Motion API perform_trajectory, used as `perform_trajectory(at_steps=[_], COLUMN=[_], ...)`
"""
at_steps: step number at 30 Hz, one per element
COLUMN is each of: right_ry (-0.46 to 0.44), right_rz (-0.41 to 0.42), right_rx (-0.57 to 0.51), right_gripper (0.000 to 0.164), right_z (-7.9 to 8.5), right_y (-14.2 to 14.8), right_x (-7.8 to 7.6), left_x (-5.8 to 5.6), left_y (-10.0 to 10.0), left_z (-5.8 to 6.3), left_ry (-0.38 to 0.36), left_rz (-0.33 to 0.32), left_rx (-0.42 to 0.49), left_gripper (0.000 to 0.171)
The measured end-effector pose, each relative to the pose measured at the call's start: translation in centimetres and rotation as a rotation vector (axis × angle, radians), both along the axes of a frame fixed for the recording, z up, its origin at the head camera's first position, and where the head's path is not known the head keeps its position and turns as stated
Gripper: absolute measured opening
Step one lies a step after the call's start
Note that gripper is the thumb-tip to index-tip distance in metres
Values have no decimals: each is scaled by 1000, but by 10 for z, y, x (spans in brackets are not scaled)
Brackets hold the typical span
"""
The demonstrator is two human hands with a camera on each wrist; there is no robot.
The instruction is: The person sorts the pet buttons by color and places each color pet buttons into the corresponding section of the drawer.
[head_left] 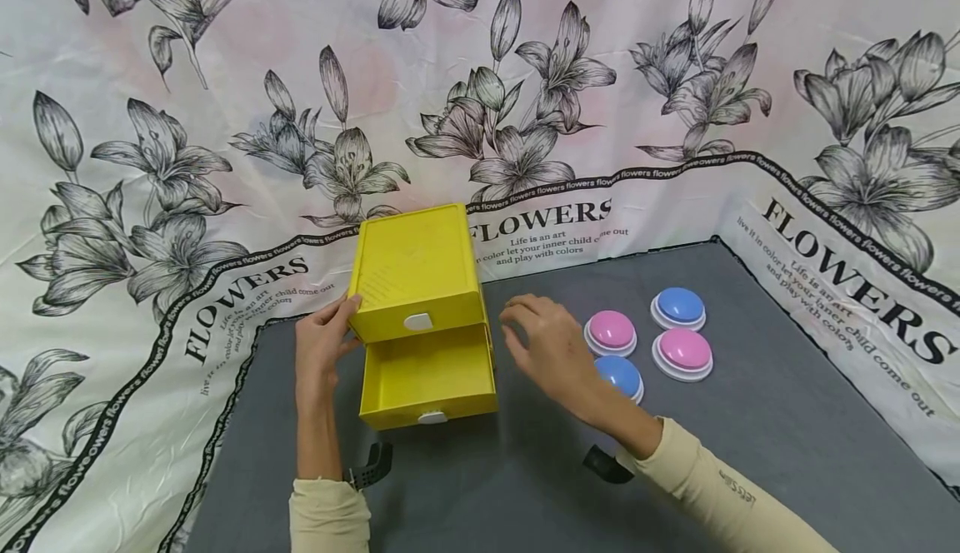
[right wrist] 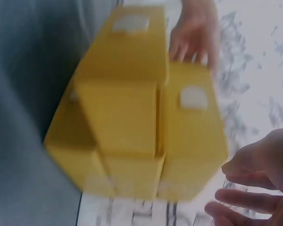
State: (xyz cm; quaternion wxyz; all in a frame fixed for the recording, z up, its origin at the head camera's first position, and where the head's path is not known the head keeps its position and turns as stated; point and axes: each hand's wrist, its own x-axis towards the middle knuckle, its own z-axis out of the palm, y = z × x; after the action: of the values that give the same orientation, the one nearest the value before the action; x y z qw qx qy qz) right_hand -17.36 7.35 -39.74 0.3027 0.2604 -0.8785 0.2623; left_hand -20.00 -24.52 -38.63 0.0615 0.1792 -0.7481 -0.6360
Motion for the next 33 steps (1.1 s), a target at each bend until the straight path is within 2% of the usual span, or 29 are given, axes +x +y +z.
perform_trajectory(at_steps=[3,6,11,14,16,22,29,33], right_ry=[-56,-182,-501,-686,-770,-855,-855,-857], right_rz=[-59,-123,-215,-241,-252,-262,-254,-255], right_rx=[35,95,214,272,288,271,279,271], right_gripper=[21,32,54,65,69,70,57,59], right_z=[-6,-14,-32,-43,-51,-66,-76,-80], right_y=[17,35,67,82,88,97,103,105], right_x=[-15,-32,-63,-74,-78,-84,-86,-88], left_x=[0,-1,-1,-1,0,1,0,0], left_y=[0,0,0,0,0,0,-1,-1], left_z=[0,0,0,0,-1,-1,-3,-3], left_ry=[2,2,3,-4,-7,-3,-1,-2], left_rz=[-2,1,-1,-7,-6,-7,-11,-4], left_rx=[2,4,4,0,0,-4,0,2], left_gripper=[61,61,61,61,61,62,63,63])
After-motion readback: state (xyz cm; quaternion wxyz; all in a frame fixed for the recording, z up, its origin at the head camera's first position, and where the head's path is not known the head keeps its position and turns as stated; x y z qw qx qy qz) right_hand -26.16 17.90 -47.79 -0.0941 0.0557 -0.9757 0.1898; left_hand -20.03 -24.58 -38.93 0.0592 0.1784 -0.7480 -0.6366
